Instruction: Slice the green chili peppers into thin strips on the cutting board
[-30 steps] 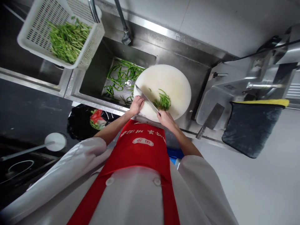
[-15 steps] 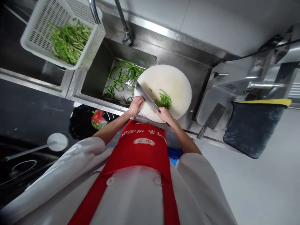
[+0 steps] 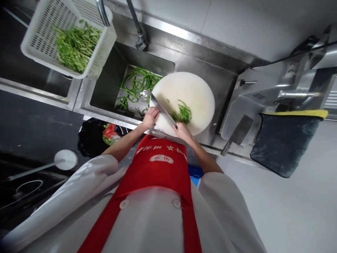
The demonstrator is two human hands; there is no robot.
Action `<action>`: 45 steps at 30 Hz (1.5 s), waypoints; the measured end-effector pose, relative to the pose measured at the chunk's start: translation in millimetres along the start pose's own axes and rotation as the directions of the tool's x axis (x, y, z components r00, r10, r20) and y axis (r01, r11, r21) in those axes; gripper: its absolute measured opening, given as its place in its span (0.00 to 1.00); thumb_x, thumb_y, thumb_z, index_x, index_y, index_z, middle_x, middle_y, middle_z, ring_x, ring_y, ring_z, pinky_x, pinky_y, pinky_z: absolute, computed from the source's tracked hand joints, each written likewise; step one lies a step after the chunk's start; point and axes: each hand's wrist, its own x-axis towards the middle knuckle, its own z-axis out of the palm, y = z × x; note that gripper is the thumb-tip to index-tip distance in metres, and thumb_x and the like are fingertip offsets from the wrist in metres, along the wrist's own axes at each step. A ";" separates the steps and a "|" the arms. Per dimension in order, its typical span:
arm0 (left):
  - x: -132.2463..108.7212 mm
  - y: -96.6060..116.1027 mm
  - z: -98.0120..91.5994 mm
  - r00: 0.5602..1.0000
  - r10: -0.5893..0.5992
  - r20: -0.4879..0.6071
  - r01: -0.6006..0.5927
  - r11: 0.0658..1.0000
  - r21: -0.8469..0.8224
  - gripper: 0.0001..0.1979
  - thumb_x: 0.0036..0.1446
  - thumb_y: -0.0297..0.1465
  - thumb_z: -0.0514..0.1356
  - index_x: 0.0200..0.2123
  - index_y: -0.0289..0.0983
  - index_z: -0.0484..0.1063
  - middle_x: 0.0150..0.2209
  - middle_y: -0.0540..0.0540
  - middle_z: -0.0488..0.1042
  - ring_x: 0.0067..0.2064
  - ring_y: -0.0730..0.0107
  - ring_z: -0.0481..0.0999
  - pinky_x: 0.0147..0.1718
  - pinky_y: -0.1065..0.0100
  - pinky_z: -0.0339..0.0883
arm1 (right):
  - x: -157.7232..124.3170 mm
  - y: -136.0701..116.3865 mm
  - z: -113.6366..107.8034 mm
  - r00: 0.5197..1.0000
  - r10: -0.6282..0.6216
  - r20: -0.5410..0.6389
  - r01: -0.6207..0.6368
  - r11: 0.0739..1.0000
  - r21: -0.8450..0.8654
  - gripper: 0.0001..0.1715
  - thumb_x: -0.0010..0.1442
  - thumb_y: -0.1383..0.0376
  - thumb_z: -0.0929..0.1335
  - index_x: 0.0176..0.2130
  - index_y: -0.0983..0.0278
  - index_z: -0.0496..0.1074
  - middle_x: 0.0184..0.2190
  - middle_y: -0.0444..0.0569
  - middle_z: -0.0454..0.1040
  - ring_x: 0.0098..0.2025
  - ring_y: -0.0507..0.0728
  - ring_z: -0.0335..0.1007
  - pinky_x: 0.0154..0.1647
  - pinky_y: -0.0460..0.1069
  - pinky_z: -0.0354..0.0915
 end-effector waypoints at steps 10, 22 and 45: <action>16.4 48.2 33.9 0.934 -0.232 -0.272 0.227 0.973 -0.049 0.26 0.70 0.45 0.45 0.63 0.38 0.62 0.68 0.36 0.55 0.72 0.51 0.48 0.70 0.43 0.45 | -48.8 40.2 -38.4 0.958 0.264 -0.117 -0.242 0.955 0.172 0.22 0.71 0.53 0.59 0.39 0.64 0.73 0.21 0.46 0.72 0.22 0.55 0.69 0.25 0.46 0.59; 72.1 109.6 84.7 0.999 0.041 -0.002 -0.041 0.982 -0.183 0.31 0.70 0.49 0.39 0.65 0.38 0.61 0.68 0.39 0.59 0.71 0.61 0.54 0.72 0.54 0.49 | -90.6 73.5 -4.8 0.902 0.346 -0.260 -0.323 0.938 0.128 0.17 0.71 0.58 0.58 0.45 0.65 0.70 0.39 0.58 0.79 0.41 0.61 0.76 0.42 0.49 0.64; 65.9 116.1 73.5 0.977 -0.152 -0.147 0.134 0.983 -0.126 0.31 0.67 0.50 0.51 0.66 0.40 0.59 0.73 0.41 0.41 0.74 0.51 0.45 0.71 0.46 0.50 | -17.3 26.8 50.1 0.955 0.295 -0.038 -0.180 0.674 0.717 0.19 0.62 0.47 0.63 0.34 0.59 0.62 0.15 0.36 0.64 0.19 0.53 0.65 0.22 0.45 0.63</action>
